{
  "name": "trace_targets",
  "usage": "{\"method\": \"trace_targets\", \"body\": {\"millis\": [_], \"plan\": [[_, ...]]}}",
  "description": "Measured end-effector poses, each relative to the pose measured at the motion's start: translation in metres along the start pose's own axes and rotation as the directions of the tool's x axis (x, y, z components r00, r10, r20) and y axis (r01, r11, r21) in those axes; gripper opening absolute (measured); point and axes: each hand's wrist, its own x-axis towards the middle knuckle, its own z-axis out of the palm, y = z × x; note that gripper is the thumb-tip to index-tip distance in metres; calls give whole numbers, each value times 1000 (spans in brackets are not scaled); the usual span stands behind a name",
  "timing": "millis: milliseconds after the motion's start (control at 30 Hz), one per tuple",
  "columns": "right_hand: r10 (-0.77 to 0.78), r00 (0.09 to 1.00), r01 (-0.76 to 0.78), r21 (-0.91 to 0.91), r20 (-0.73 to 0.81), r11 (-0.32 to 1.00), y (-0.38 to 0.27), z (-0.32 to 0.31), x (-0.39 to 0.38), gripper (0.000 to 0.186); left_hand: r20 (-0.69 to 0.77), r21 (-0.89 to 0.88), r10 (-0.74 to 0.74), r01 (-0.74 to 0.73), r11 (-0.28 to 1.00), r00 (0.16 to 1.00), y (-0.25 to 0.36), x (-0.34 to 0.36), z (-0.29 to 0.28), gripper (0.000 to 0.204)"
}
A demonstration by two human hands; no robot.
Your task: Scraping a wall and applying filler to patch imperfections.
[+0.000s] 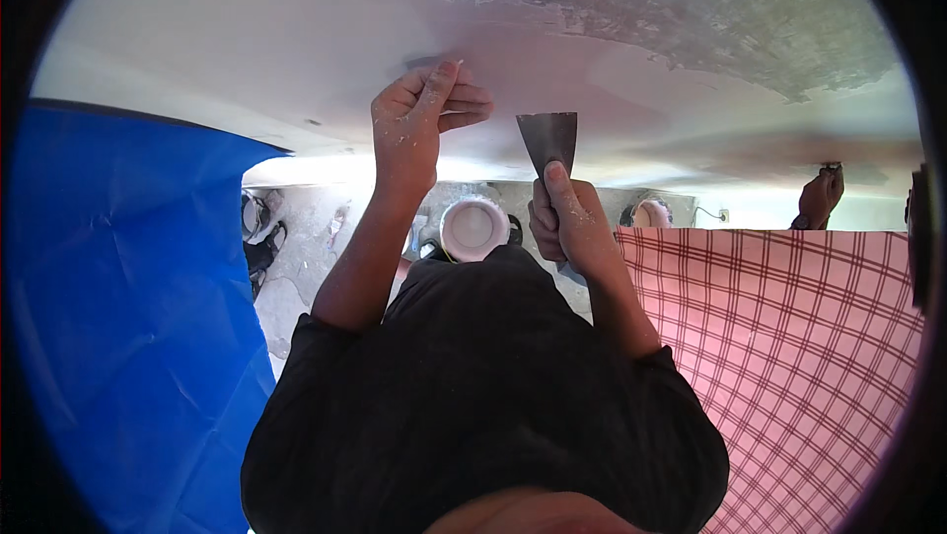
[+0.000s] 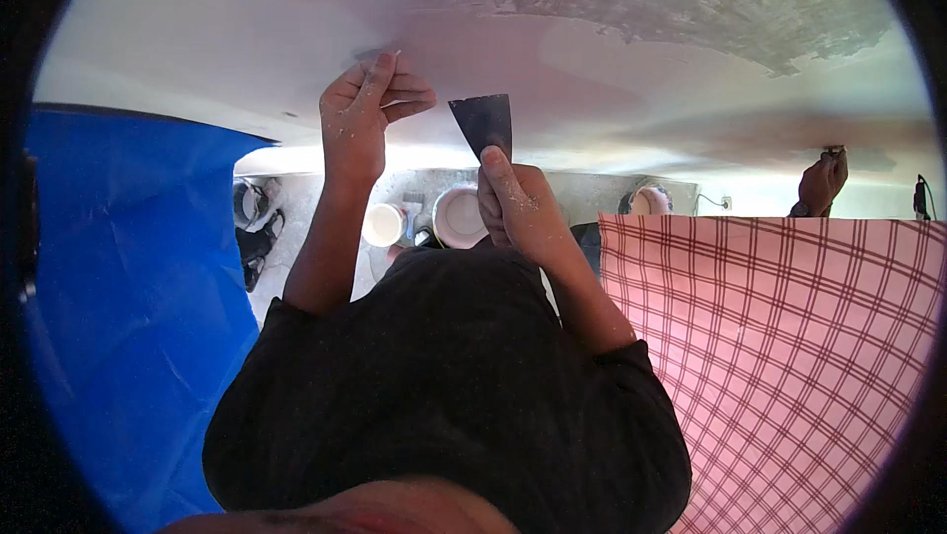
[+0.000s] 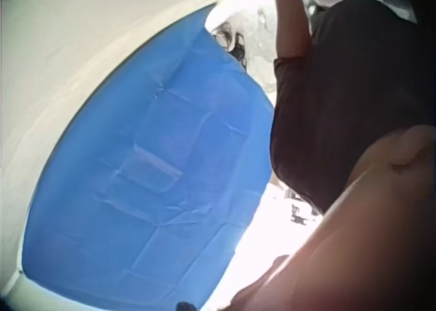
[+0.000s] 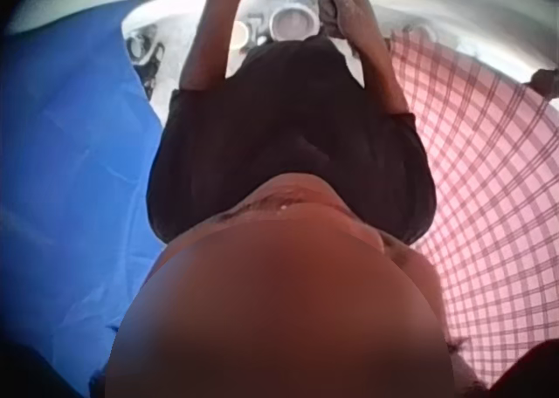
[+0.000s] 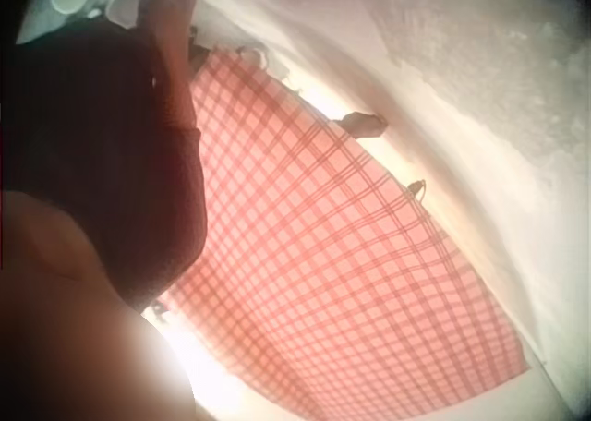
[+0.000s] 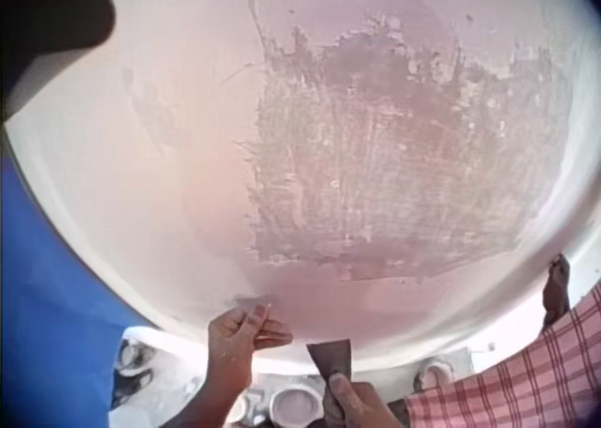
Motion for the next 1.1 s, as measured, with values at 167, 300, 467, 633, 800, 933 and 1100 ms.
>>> {"method": "trace_targets", "body": {"millis": [167, 300, 467, 633, 800, 933, 1100], "plan": [[-26, 999, 26, 29, -26, 999, 5, -1, 4, 59, -41, 30, -2, 3, 1000, 999, -16, 9, -16, 33], [-49, 996, 52, 38, -78, 998, 8, -2, 2, 59, -5, 32, 6, -6, 999, 1000, -24, 9, -27, 37], [-56, 983, 69, 71, -174, 995, 3, -23, 1, 61, -75, 220, -10, 26, 975, 997, -36, 7, -43, 37], [-128, 921, 187, 129, -368, 974, -10, -65, -9, 60, -101, 317, -124, 151, 936, 987, -71, 0, -76, 33], [-219, 842, 257, 9, -493, 966, -23, -94, -11, 60, -186, 438, -105, 178, 881, 977, -102, 1, -102, 30], [-224, 855, 249, -9, -468, 969, -32, -108, -4, 62, -206, 483, -41, 138, 865, 978, -119, 9, -121, 28], [-185, 902, 211, 25, -390, 977, -36, -118, -7, 64, -225, 584, -58, 182, 791, 973, -134, -1, -128, 20]]}}
